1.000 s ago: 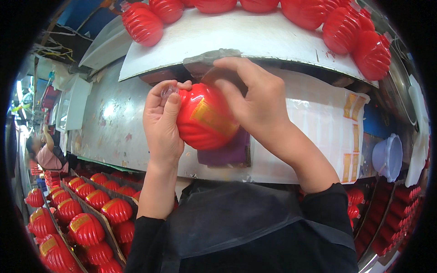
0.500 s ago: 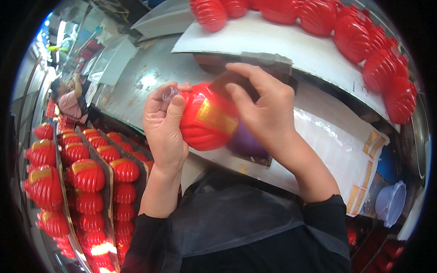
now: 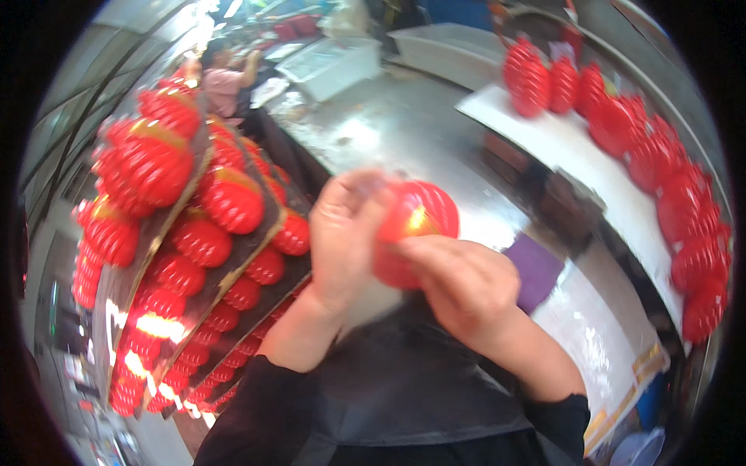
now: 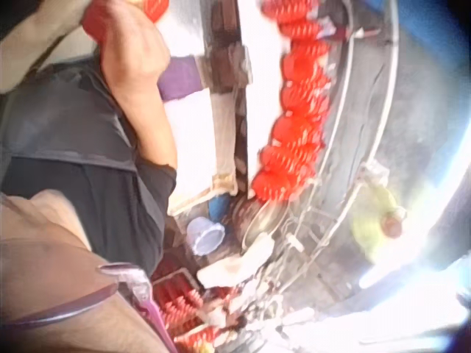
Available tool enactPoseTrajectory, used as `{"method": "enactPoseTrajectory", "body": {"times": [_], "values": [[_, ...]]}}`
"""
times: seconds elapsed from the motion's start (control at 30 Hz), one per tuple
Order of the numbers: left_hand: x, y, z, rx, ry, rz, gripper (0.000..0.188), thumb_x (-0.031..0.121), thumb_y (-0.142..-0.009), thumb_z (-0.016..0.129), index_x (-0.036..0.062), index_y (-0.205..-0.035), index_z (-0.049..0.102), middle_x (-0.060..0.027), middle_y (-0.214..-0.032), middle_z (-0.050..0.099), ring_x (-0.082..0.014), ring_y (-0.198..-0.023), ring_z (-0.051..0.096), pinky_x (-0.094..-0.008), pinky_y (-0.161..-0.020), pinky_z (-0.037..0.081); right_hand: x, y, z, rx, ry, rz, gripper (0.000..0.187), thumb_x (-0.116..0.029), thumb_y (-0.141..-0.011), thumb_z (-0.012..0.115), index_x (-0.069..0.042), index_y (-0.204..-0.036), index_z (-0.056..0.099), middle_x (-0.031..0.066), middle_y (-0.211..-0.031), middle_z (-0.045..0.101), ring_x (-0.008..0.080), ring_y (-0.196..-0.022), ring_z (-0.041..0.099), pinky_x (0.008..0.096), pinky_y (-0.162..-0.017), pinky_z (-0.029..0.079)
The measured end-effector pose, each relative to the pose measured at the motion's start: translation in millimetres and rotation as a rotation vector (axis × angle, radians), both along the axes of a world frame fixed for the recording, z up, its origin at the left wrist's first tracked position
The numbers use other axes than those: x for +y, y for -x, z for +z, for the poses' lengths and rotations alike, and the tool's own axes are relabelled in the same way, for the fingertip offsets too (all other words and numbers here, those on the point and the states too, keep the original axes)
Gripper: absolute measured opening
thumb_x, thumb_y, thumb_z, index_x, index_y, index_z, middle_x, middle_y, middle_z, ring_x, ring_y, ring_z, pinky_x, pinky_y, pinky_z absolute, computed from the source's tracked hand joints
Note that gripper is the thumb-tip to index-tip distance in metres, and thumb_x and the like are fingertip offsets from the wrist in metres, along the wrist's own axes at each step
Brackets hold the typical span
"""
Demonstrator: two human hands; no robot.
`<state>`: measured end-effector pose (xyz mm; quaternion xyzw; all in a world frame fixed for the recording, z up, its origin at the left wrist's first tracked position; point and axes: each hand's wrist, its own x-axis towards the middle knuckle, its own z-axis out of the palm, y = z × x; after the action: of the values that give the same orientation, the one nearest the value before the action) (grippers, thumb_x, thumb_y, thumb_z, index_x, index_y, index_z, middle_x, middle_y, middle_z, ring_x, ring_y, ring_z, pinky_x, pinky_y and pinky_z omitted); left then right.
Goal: The person repeatedly picks up red plastic containers, places a gold label on each, smooths it with their fingers, and sets the labeled container aside. The process is repeated for multiple containers in a consistent sequence.
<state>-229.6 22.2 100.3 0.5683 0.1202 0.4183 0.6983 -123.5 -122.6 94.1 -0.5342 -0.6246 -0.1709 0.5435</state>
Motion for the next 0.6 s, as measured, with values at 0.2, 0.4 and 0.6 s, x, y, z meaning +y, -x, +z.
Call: {"method": "enactPoseTrajectory", "body": {"times": [0.2,0.4,0.6], "values": [[11,70,28,-0.001,-0.176,-0.004,0.028,0.001,-0.099,0.071,0.0010,-0.125,0.062,-0.0087,-0.119,0.072,-0.0158,-0.116,0.067,-0.0331,-0.105,0.052,26,-13,-2,0.697,0.208,0.004,0.031,-0.002,-0.100,0.069,0.001,-0.131,0.068,0.0061,-0.109,0.074,0.0115,-0.095,0.070,0.0259,-0.084,0.057],[16,184,101,-0.045,-0.514,0.582,0.035,0.028,-0.100,0.075,0.0011,-0.119,0.065,-0.0119,-0.111,0.075,-0.0219,-0.110,0.071,-0.0385,-0.102,0.056,39,-36,0,0.898,0.130,0.220,0.036,-0.009,-0.100,0.070,0.001,-0.134,0.066,0.0069,-0.120,0.073,0.0137,-0.108,0.068,0.0278,-0.096,0.052],[24,285,180,-0.337,-0.700,1.227,0.036,0.019,-0.105,0.066,-0.0070,-0.128,0.061,-0.0154,-0.113,0.073,-0.0210,-0.102,0.072,-0.0341,-0.091,0.060,56,-73,-4,1.066,0.062,0.378,0.039,-0.011,-0.105,0.064,0.001,-0.142,0.061,0.0080,-0.121,0.072,0.0119,-0.104,0.069,0.0263,-0.091,0.055]]}}
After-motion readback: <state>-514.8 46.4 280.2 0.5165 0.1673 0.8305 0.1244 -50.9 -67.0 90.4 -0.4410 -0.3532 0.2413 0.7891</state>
